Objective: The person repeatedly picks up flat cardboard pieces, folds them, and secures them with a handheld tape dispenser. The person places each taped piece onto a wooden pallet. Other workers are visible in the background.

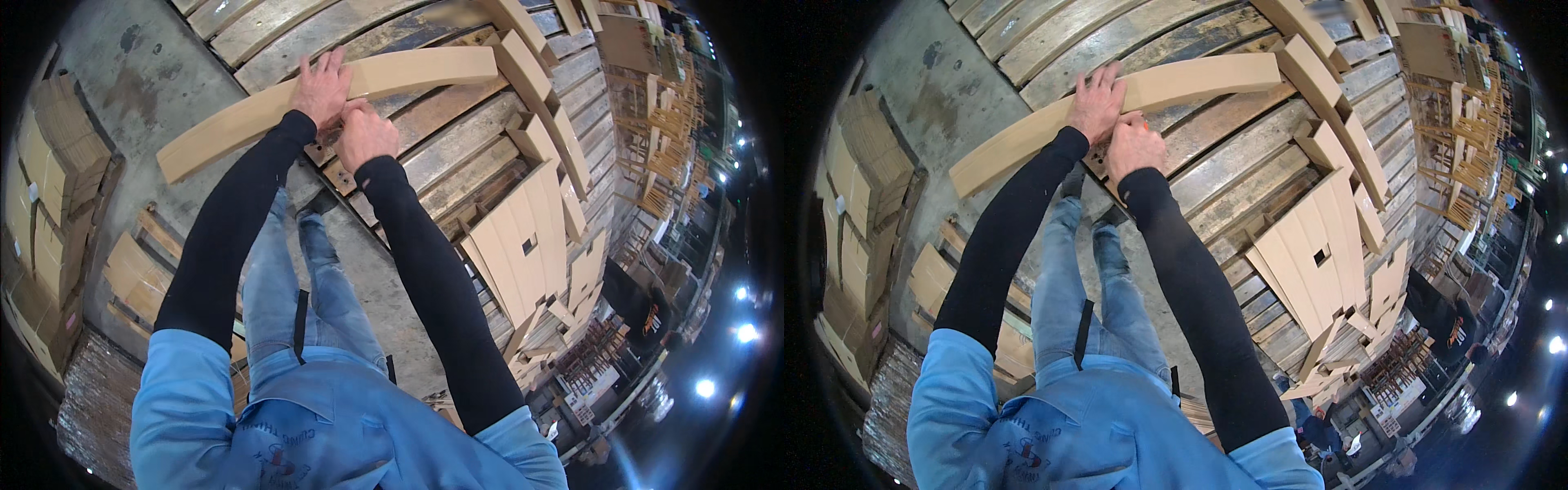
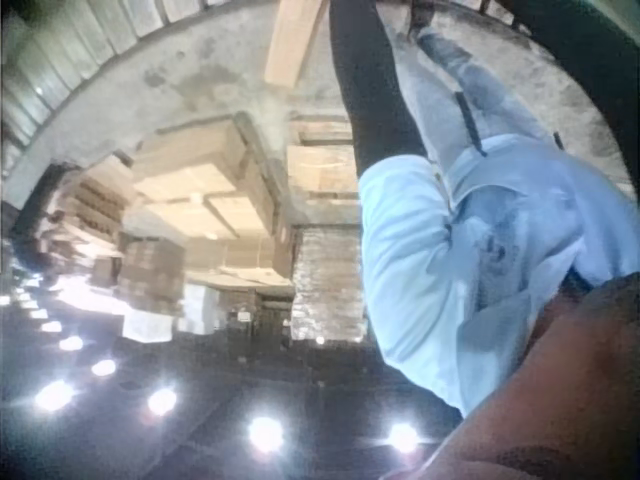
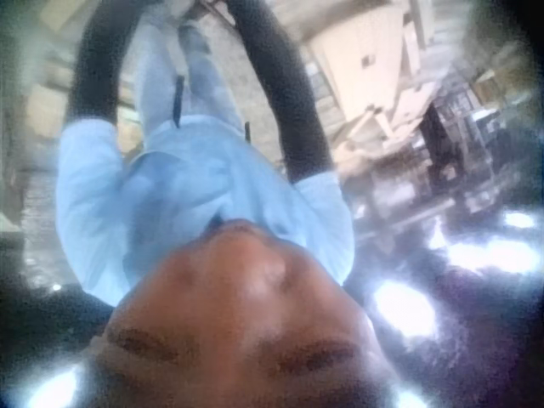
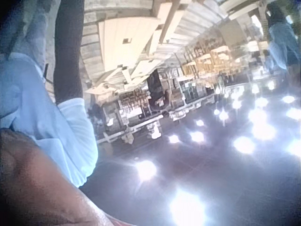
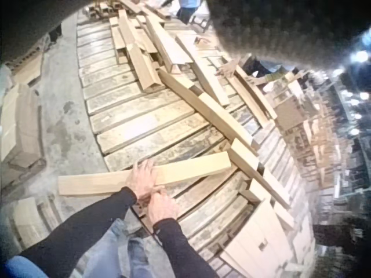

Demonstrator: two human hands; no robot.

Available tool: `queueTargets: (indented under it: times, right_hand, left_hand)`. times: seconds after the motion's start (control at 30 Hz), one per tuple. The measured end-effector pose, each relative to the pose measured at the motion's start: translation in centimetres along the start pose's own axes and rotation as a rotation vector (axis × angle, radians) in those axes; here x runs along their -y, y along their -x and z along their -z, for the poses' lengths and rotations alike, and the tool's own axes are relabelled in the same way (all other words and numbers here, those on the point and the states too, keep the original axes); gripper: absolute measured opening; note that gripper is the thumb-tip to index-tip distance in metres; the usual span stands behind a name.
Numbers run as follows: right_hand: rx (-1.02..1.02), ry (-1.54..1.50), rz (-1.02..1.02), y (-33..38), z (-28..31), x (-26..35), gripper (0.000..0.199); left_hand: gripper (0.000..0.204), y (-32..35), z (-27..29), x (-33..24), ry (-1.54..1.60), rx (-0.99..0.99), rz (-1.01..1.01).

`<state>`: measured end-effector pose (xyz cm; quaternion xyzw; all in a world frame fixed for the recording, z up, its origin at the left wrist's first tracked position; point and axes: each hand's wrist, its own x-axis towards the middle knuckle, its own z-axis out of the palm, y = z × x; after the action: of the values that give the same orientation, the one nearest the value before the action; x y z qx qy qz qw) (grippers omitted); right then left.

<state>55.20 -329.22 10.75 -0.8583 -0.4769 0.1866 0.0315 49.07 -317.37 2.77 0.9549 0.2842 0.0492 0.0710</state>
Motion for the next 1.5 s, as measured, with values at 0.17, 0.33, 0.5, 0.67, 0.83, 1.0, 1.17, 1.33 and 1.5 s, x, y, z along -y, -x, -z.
queueTargets:
  times: [0.17,0.33,0.5,0.67,0.83,1.0,1.17,1.33,1.5]
  right_hand:
    - [0.132,0.235,-0.051,-0.7,1.8,0.9,0.022]
    - [-0.13,-0.278,0.052,7.8,-0.1,-3.2,0.029]
    - [-0.001,-0.547,-0.423,21.4,-1.5,-7.7,0.053]
    - [0.084,-0.443,-0.716,36.8,-6.4,-12.6,0.049]
    - [0.182,-0.483,-0.972,44.6,-6.6,-12.9,0.06]
    - [-0.052,-0.642,-1.051,46.9,-11.1,-12.5,0.069]
    - [-0.26,-0.751,-1.005,41.4,-16.3,-10.8,0.069]
    - [-0.323,-0.544,-0.897,37.5,-17.9,-10.4,0.064]
    - [-0.567,-0.879,-0.888,38.4,-16.6,-13.6,0.064]
  left_hand:
    - [0.05,-1.1,0.0,-1.5,0.041,0.076,-0.075]
    - [0.052,-0.7,1.3,-2.2,-0.011,0.101,-0.075]
    - [0.051,2.2,1.7,-0.1,-0.031,0.231,-0.332]
    - [0.043,1.0,6.1,5.6,-0.112,0.212,-0.775]
    - [0.048,-10.2,17.7,13.3,-0.636,0.017,-0.756]
    - [0.055,-15.8,26.7,16.8,-0.297,-0.046,0.061]
    - [0.041,-5.7,21.8,15.8,0.062,-0.115,-0.029]
    - [0.071,12.7,11.8,15.4,0.122,0.538,-0.045]
    - [0.069,29.3,6.3,17.6,0.32,0.97,0.291]
